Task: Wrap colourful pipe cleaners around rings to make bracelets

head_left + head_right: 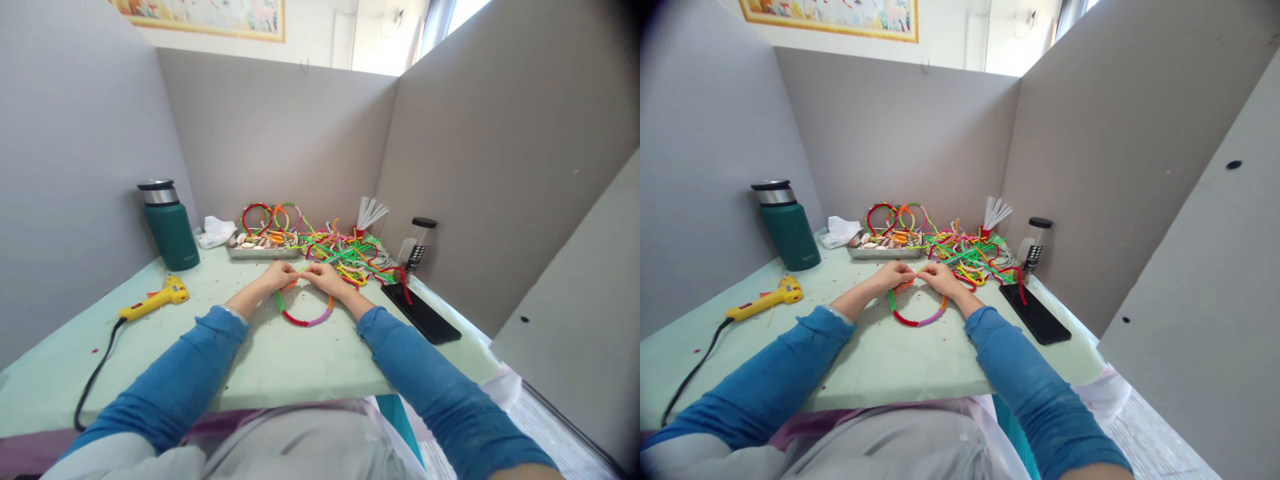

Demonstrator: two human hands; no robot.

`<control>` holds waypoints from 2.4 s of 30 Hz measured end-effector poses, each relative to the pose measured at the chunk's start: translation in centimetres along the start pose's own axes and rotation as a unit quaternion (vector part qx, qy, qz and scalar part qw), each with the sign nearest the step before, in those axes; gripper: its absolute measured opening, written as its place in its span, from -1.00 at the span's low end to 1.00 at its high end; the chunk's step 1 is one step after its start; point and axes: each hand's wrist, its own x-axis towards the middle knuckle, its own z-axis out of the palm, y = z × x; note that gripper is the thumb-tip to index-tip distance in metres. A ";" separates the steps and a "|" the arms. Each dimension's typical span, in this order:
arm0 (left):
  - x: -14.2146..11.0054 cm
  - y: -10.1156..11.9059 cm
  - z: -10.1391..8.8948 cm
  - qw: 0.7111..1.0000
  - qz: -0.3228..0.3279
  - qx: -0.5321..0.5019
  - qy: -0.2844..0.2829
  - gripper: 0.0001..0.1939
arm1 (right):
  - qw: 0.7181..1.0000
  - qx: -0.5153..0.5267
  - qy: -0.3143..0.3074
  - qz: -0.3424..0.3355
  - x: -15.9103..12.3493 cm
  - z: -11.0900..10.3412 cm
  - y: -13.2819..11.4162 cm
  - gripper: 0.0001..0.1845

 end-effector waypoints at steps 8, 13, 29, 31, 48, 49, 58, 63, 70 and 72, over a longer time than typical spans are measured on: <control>-0.1 0.0 -0.1 0.998 -0.025 -0.050 -0.009 -0.65 | 1.000 -0.005 0.001 -0.008 -0.1 0.0 -0.2 -0.65; -0.2 0.3 -0.1 0.998 -0.037 -0.052 0.001 -0.62 | 1.000 -0.005 0.003 -0.005 -0.1 0.0 -0.4 -0.65; -0.2 -0.1 -0.3 0.993 -0.032 -0.107 -0.039 -0.63 | 1.000 0.023 -0.001 0.002 -0.1 -0.1 -0.7 -0.64; -0.1 -0.1 -0.4 0.993 -0.028 -0.111 -0.032 -0.66 | 0.999 0.033 0.001 0.006 -0.1 -0.2 -0.8 -0.63; -0.5 0.1 -0.7 0.995 0.030 -0.071 -0.058 -0.80 | 0.999 0.040 0.002 0.024 -0.2 -0.2 -0.8 -0.62; -0.5 -0.1 -0.6 0.997 0.045 -0.050 -0.049 -0.79 | 0.999 0.042 0.003 0.024 -0.1 -0.2 -0.7 -0.62; 0.7 -1.0 -0.4 0.975 0.154 0.139 0.076 -0.71 | 0.998 0.051 0.010 0.021 0.0 -0.2 -0.7 -0.63; 0.6 -0.9 -0.4 0.967 0.173 0.158 0.103 -0.73 | 0.999 0.048 0.010 0.020 0.0 -0.1 -0.6 -0.63; -0.1 0.1 -0.3 0.975 0.134 0.139 0.105 -0.73 | 1.000 0.027 0.011 0.010 0.1 -0.1 -0.6 -0.62; -0.3 0.5 -0.4 0.982 0.111 0.117 0.098 -0.72 | 1.000 0.019 0.008 0.009 0.1 -0.1 -0.7 -0.61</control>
